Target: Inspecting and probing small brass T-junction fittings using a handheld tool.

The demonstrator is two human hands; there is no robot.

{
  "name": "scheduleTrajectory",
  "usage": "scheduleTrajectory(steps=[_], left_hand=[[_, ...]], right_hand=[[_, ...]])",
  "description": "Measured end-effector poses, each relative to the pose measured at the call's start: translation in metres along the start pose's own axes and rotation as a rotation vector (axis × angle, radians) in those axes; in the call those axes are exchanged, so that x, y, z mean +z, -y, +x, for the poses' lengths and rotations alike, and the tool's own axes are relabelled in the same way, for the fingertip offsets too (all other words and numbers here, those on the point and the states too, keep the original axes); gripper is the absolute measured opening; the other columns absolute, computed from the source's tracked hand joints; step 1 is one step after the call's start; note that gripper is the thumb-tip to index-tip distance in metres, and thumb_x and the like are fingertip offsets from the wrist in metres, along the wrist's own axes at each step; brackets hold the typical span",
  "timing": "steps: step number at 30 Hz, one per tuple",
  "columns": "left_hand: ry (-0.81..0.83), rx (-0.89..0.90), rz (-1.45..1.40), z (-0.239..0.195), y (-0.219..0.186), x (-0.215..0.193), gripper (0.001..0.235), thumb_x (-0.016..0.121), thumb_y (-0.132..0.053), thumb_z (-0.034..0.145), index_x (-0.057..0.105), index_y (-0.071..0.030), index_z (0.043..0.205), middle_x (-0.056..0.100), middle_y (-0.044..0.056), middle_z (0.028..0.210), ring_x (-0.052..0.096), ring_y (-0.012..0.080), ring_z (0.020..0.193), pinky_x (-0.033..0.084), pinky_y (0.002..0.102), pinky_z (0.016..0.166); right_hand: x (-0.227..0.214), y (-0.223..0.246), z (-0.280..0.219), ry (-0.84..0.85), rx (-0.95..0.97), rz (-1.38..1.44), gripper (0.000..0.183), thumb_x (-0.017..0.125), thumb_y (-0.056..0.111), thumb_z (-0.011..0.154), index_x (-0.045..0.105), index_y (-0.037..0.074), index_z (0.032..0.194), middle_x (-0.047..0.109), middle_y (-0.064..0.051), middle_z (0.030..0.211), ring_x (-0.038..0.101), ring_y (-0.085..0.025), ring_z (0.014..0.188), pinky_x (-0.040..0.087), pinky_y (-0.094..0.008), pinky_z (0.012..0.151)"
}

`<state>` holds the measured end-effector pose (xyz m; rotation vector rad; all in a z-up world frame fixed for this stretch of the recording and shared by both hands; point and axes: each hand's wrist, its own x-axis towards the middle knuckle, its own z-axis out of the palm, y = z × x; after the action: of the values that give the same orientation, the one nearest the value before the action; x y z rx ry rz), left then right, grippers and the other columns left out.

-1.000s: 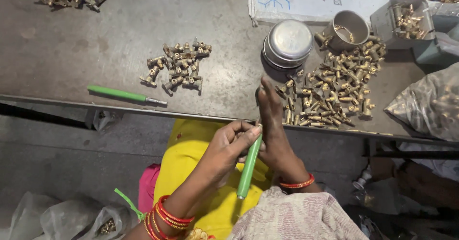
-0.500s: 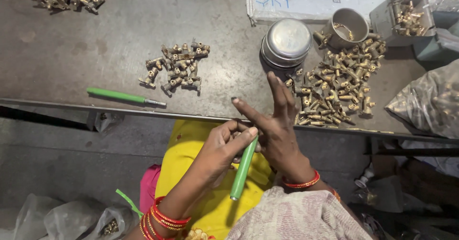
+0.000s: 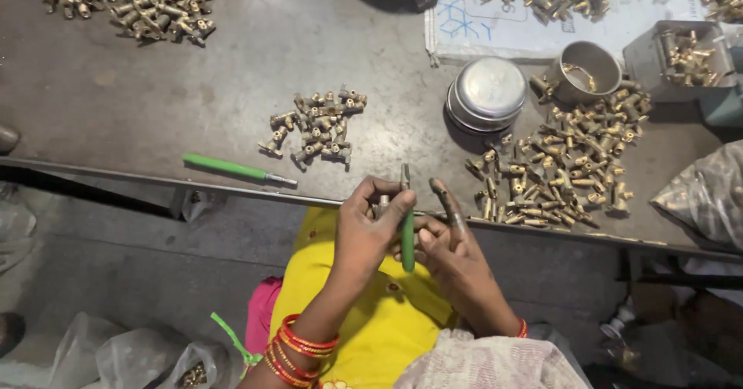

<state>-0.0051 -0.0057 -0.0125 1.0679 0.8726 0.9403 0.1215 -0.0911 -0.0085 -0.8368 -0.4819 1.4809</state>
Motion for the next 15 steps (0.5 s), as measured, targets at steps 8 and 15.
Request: scheduleTrajectory(steps=[8,15], left_hand=[[-0.081,0.079,-0.239,0.027,0.008,-0.016,0.024,0.065,-0.025,0.103,0.064,-0.001,0.105,0.058,0.000,0.084,0.048,0.0070,0.072,0.042,0.023,0.066],[-0.145,0.034,-0.533,0.025,-0.009,-0.005,0.034,0.048,-0.037,0.107,0.061,-0.005,0.111,0.059,0.002,0.099,0.054,0.0112,0.091,0.047,0.028,0.087]], right_hand=[[-0.005,0.004,-0.008,0.016,-0.153,-0.310,0.089,0.060,0.005,0.098,0.007,0.021,0.168,0.066,-0.017,0.113,0.067,-0.020,0.087,0.055,-0.033,0.075],[-0.003,-0.001,-0.009,0.018,-0.047,-0.462,0.089,0.060,0.002,0.094,0.012,0.019,0.167,0.066,-0.016,0.109,0.067,-0.018,0.082,0.056,-0.031,0.069]])
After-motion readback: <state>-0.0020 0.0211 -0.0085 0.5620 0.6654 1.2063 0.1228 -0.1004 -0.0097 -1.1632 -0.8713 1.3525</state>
